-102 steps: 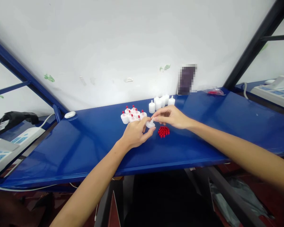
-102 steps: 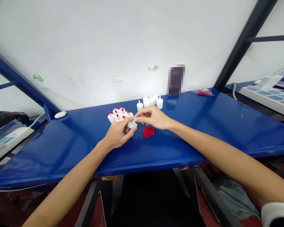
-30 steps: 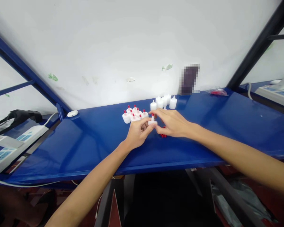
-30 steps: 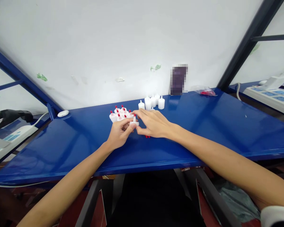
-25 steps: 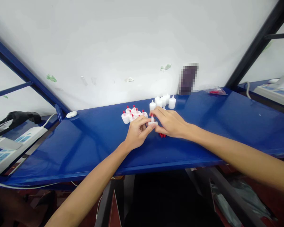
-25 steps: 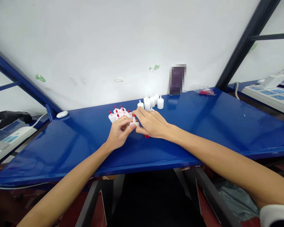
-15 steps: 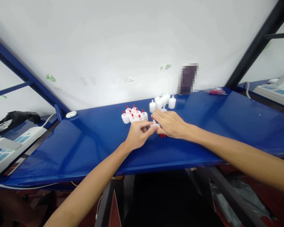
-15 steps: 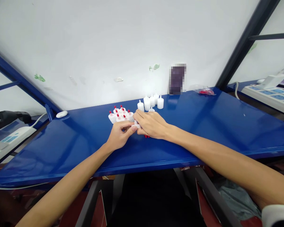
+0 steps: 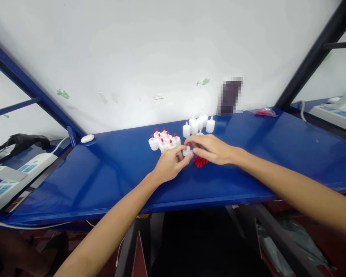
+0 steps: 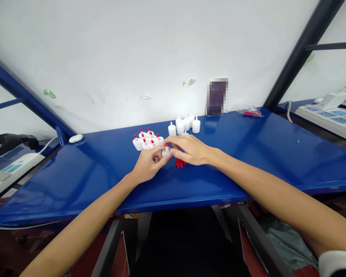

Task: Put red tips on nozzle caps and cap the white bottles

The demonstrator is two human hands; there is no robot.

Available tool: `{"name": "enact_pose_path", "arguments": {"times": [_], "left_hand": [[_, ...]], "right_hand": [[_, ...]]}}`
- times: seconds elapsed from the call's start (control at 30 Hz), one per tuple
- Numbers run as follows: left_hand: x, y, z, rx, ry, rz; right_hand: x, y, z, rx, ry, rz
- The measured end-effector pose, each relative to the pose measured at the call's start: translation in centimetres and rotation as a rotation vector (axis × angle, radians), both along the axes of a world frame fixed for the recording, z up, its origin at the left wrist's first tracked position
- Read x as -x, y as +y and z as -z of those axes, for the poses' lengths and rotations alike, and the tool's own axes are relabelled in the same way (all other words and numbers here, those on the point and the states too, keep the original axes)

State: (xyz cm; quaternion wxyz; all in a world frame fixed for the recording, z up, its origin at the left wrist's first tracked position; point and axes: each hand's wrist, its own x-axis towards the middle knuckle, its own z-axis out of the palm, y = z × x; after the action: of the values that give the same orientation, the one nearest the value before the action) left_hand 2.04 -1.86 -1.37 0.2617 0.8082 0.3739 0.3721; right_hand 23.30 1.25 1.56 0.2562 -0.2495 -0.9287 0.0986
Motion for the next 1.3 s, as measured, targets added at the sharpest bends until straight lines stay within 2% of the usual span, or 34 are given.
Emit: {"name": "enact_pose_path", "arguments": {"times": [0.13,0.27,0.33,0.47,0.6,0.67,0.77,1.07,1.3], "left_hand": [[0.1,0.1,0.2,-0.062,0.131,-0.063],[0.3,-0.1,-0.1,-0.201,0.023,-0.251],[0.4,-0.2,-0.2,-0.295,-0.030,-0.276],[0.5,-0.2,-0.2,-0.390,0.057,-0.182],[0.6,-0.1,-0.3,-0.364,0.244,-0.017],[0.6,-0.1,-0.4,-0.337,0.337,0.051],[0.6,-0.1,-0.4,-0.304,0.424,0.097],[0.5,0.0,-0.2,-0.249,0.509,0.145],[0.5,0.1,-0.1,-0.250,0.528,0.160]], "right_hand": [[0.2,0.6,0.2,0.021,0.008,0.110],[0.7,1.3,0.7,0.042,-0.078,0.185],[1.1,1.6,1.0,0.081,-0.097,0.179],[1.5,1.9,0.9,0.166,-0.004,0.203],[-0.2,2.6,0.1,0.091,0.104,0.436],[-1.6,3.1,-0.1,0.067,0.058,0.540],[-2.9,4.0,0.1,0.069,-0.074,0.616],[-2.9,5.3,1.5,0.051,-0.127,0.663],[-2.5,5.2,2.0,0.141,-0.029,0.430]]}}
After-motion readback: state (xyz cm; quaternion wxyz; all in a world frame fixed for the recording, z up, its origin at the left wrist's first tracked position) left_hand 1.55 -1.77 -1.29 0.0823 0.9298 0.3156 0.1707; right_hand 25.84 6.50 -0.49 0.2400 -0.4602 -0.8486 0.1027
